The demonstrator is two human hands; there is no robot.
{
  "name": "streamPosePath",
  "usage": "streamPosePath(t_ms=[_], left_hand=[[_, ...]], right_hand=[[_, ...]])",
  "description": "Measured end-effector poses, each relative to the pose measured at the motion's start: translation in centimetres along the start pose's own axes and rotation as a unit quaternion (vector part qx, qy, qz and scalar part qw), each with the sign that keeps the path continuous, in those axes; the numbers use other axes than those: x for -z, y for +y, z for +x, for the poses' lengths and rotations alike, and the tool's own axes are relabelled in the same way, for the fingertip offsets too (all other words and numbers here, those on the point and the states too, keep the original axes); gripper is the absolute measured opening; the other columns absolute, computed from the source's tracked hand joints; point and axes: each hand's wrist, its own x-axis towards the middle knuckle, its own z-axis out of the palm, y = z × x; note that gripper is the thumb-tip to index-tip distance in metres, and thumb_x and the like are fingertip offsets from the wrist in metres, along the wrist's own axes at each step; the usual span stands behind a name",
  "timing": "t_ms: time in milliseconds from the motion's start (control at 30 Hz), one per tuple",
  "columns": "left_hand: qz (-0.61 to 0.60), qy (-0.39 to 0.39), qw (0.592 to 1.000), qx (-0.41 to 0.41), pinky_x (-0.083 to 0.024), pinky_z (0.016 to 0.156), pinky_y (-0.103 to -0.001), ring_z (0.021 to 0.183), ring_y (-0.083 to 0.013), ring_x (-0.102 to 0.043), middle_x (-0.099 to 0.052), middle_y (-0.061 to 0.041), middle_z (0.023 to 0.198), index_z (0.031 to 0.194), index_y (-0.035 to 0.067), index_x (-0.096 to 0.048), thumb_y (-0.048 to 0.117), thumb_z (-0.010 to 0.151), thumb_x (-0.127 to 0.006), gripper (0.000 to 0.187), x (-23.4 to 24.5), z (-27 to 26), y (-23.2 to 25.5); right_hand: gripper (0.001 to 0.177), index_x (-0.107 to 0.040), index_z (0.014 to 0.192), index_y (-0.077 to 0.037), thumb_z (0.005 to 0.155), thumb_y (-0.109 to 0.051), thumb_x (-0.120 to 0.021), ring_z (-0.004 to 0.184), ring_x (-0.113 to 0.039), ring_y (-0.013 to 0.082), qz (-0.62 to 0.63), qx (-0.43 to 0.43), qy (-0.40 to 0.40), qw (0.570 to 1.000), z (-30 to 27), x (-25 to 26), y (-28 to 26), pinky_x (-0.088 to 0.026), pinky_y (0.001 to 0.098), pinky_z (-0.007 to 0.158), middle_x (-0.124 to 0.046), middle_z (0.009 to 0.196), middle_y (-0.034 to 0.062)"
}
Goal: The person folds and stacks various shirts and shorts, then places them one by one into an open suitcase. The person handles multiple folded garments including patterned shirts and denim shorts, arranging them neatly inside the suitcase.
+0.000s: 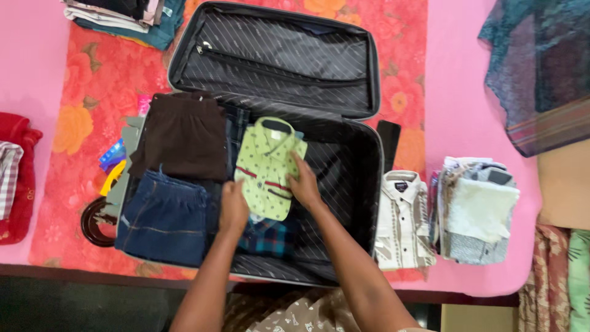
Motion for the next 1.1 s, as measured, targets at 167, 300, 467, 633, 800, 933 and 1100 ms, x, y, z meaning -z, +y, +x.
streamPosePath(t_ms=[167,300,467,633,800,933,1100], left_hand=[[-0.011,-0.169,0.968,0.185,-0.049,0.096,-0.054,0.112,-0.048,-0.062,-0.056,-0.026,0.135,0.143,0.008,-0.051,0.019,0.109,-0.046,0.036,-3.1,1.4,-2.8],[0.098,-0.183,0.978,0.027,-0.055,0.088,-0.052,0.104,-0.0448,-0.067,-0.05,-0.023,0.139,0.144,0.008,-0.049,0.008,0.101,-0.047,0.043,-1.0,1.3,-1.5],[0.218,-0.198,0.956,-0.017,-0.051,0.096,-0.05,0.117,-0.0416,-0.059,-0.035,-0.02,0.157,0.15,0.011,-0.04,0.014,0.102,-0.047,0.049,0.8,1.2,1.2],[0.248,-0.174,0.951,-0.065,-0.033,0.118,-0.045,0.153,-0.0353,-0.023,-0.021,-0.019,0.167,0.146,-0.005,-0.04,0.008,0.094,-0.053,0.055,0.3,-0.1,0.0],[0.171,-0.274,0.946,0.002,-0.027,0.119,-0.044,0.154,-0.0359,-0.011,-0.009,-0.021,0.167,0.149,-0.007,-0.036,0.006,0.089,-0.053,0.064,-1.7,-0.6,-1.9],[0.33,-0.219,0.915,-0.073,-0.023,0.123,-0.042,0.156,-0.0311,-0.013,-0.018,-0.018,0.17,0.149,-0.006,-0.044,0.018,0.098,-0.049,0.057,-4.6,-1.2,-3.4],[0.502,-0.259,0.82,-0.093,-0.016,0.117,-0.047,0.155,-0.0345,-0.009,-0.024,-0.015,0.168,0.152,0.001,-0.046,0.026,0.101,-0.042,0.057,-9.3,-0.9,-5.0]], right_hand=[[0.063,-0.052,0.147,-0.02,0.091,0.004,-0.064,0.119,-0.065,0.0386,-0.007,-0.013,-0.003,1.0,0.9,-2.7,3.1,-0.055,0.0417,0.096,-0.062,0.137,0.0196],[0.069,-0.045,0.153,-0.021,0.09,-0.004,-0.068,0.125,-0.058,0.0447,-0.072,-0.034,0.014,0.997,0.9,-2.4,1.6,-0.048,0.0477,0.105,-0.053,0.142,0.0235],[0.08,-0.036,0.159,-0.018,0.09,-0.021,-0.076,0.144,-0.032,0.0584,-0.219,0.011,0.123,0.968,1.2,-3.4,-2.8,-0.032,0.069,0.112,-0.023,0.164,0.0318],[0.098,-0.032,0.156,-0.036,0.074,-0.045,-0.086,0.148,-0.002,0.0594,-0.341,-0.024,-0.148,0.928,4.1,-9.0,-5.9,-0.017,0.0845,0.105,-0.005,0.168,0.0168],[0.117,-0.02,0.161,-0.04,0.067,-0.056,-0.088,0.151,0.014,0.0572,-0.371,-0.094,-0.272,0.883,8.8,-10.0,-5.8,-0.011,0.0852,0.109,0.013,0.171,0.0076],[0.112,-0.029,0.158,-0.038,0.066,-0.054,-0.09,0.152,0.017,0.0558,-0.416,-0.113,-0.333,0.838,10.8,-10.3,-6.2,-0.012,0.0843,0.11,0.014,0.172,0.0077],[0.104,-0.037,0.156,-0.036,0.068,-0.048,-0.09,0.152,0.015,0.0554,-0.419,-0.089,-0.293,0.855,10.3,-10.8,-5.6,-0.013,0.0857,0.109,0.01,0.172,0.0086]])
